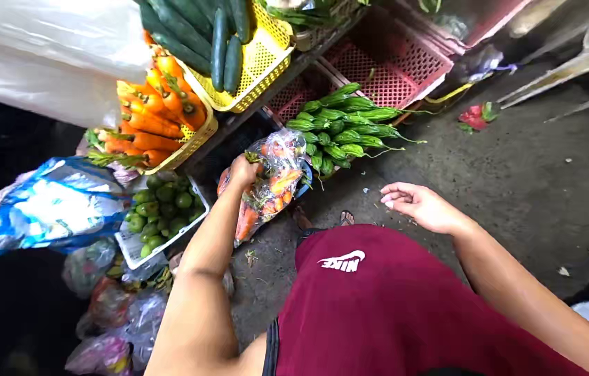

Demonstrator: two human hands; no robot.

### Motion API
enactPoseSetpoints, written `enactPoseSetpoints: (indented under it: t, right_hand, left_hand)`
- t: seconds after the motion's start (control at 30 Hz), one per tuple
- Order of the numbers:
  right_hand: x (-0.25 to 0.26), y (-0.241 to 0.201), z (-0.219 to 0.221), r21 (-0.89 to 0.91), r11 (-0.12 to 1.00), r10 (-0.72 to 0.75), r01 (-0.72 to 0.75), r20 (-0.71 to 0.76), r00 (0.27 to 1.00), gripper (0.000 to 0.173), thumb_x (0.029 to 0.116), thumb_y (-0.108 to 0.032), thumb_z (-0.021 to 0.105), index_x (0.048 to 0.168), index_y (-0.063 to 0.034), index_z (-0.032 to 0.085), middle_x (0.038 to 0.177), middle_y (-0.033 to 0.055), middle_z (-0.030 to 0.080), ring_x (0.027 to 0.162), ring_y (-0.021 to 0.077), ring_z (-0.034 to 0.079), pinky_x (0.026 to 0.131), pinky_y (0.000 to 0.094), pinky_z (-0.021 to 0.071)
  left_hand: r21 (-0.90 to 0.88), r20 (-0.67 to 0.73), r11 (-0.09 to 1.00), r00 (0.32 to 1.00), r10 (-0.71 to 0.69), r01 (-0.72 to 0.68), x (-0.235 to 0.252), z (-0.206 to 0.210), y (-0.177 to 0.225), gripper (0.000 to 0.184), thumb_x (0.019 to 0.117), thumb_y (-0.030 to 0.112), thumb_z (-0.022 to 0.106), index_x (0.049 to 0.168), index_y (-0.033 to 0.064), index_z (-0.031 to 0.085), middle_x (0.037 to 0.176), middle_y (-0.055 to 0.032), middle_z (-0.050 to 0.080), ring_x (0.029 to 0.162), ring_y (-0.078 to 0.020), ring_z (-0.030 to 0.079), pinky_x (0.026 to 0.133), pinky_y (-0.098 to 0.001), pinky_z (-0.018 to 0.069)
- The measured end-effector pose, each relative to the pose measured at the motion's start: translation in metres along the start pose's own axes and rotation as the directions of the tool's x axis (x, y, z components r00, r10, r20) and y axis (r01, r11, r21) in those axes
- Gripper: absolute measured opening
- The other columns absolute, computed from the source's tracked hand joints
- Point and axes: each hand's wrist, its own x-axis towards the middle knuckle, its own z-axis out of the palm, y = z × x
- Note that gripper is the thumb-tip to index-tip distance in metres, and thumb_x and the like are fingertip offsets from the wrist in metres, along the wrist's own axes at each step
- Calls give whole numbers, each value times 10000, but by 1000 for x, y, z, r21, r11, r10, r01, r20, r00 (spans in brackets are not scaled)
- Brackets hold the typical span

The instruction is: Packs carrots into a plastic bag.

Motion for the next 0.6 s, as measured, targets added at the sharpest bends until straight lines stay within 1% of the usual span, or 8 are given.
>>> enactPoseSetpoints:
  t: [0.1,0.2,0.23,0.3,0.37,0.4,0.5,0.6]
  right_hand:
    - [15,-19,-2,-45,991,-124,127,70,990,460,958,-282,712,1355,-77,602,1258,111,681,1099,195,684,951,412,574]
    - [34,-71,13,-36,948,-303,317,211,930,838,829,-426,819,1511,-114,446,1472,127,543,1335,279,554,1038,519,525]
    - [40,-89,23,-5,928,-355,372,292,888,945,789,-453,833,1559,-149,376,1486,93,543,1330,251,566,1022,494,543]
    - [48,-122,47,162,913,-401,374,524,751,937,801,-393,812,1575,-199,320,1319,71,658,1083,209,697,862,413,616]
    - [53,-140,79,276,922,-385,270,716,583,693,900,-323,737,1483,-167,396,1066,119,712,775,212,718,648,356,625]
    - [51,-147,93,217,913,-387,345,725,569,624,938,-330,709,1469,-165,427,1010,100,704,725,179,690,623,334,603]
    - [38,-164,128,-98,737,-494,669,597,632,646,953,-413,723,1512,-206,474,1168,83,706,999,195,701,905,483,582]
    - [27,-168,154,-221,631,-565,744,526,635,580,941,-474,711,1418,-188,549,1089,78,720,999,227,706,906,534,572]
  left_hand:
    - [-480,-73,868,992,103,-125,-78,-25,38,311,945,130,719,1245,52,693,1143,-126,733,1036,-228,711,940,-461,587]
    - [-748,-41,618,947,319,-241,-169,-31,87,318,924,18,679,1242,29,686,1168,-116,725,1032,-208,703,920,-398,599]
    - [-786,-50,556,924,379,-271,-196,-29,101,327,919,24,676,1244,51,692,1197,-93,725,1047,-186,698,920,-370,592]
    - [-809,-100,490,898,428,-324,-233,-23,117,362,902,11,682,1261,62,684,1206,-63,713,1051,-149,687,923,-336,587]
    - [-761,-197,557,937,289,-332,-260,-19,120,412,889,15,712,1296,50,654,1153,-76,731,989,-159,711,863,-343,614]
    - [-747,-266,589,951,158,-307,-275,-17,116,417,896,27,722,1304,52,636,1129,-86,733,949,-171,717,818,-350,622]
    - [-801,-389,545,908,-157,-249,-312,-13,92,320,966,143,706,1264,45,642,1099,-116,716,876,-207,720,785,-387,639]
    - [-787,-460,554,857,-233,-272,-336,-7,72,246,1049,168,571,1231,21,647,1034,-109,727,846,-191,716,803,-370,621]
